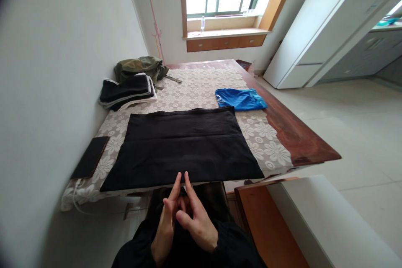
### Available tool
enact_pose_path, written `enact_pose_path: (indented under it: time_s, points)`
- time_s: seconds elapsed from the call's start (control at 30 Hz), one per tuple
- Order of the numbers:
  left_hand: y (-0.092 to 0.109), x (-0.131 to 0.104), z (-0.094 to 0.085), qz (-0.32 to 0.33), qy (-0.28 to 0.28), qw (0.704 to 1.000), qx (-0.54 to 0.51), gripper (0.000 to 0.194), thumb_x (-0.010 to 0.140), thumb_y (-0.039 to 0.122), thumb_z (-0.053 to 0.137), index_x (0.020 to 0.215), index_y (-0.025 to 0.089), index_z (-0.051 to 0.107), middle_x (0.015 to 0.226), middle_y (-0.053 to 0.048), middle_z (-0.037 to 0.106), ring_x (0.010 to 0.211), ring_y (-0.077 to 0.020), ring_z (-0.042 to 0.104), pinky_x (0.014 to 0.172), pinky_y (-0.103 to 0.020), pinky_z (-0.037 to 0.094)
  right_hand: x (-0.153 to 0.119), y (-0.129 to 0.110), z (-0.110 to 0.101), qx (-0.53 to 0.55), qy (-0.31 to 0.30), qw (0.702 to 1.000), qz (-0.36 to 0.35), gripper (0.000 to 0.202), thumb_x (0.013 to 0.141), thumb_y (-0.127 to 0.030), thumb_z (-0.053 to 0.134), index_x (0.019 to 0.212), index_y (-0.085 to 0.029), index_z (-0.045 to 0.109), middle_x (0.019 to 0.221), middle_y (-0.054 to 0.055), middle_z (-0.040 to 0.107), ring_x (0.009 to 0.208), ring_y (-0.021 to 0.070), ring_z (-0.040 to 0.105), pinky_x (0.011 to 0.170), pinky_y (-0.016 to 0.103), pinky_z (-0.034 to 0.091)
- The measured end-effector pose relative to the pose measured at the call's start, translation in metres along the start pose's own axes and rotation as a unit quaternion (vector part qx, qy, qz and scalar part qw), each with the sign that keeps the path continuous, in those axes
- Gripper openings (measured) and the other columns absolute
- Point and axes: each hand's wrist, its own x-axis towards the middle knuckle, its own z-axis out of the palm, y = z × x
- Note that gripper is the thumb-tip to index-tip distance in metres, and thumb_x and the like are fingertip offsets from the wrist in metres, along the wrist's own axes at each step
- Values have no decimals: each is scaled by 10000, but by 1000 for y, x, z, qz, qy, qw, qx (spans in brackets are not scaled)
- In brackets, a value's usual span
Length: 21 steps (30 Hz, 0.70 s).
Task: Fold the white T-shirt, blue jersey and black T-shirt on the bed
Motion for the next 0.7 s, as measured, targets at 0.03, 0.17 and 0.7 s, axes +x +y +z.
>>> enact_pose_path:
  time_s: [0.03,0.17,0.7]
  points:
    - [1,-1,0,-5,2,1000,15,828,964,757,317,1624,257,337,737,-18,574,654,-163,504,670,-316,446,0,1,1,-3,-2,1000,1,1111,894,-679,634,1669,-235,-27,748,-44,481,593,127,419,556,262,386]
    - [5,-2,-2,-2,16,1000,9,862,945,786,317,1628,260,321,688,8,521,607,-142,481,613,-280,433,-2,4,-3,-6,0,1000,-7,1119,888,-710,615,1668,-238,-35,762,-38,498,613,137,444,590,277,400]
    - [18,21,4,-6,-8,997,79,854,966,765,259,1658,269,205,747,-32,609,625,-184,539,650,-330,473,20,-10,-3,-32,26,999,-8,1089,920,-664,604,1666,-219,-53,695,-62,459,558,118,379,526,244,355]
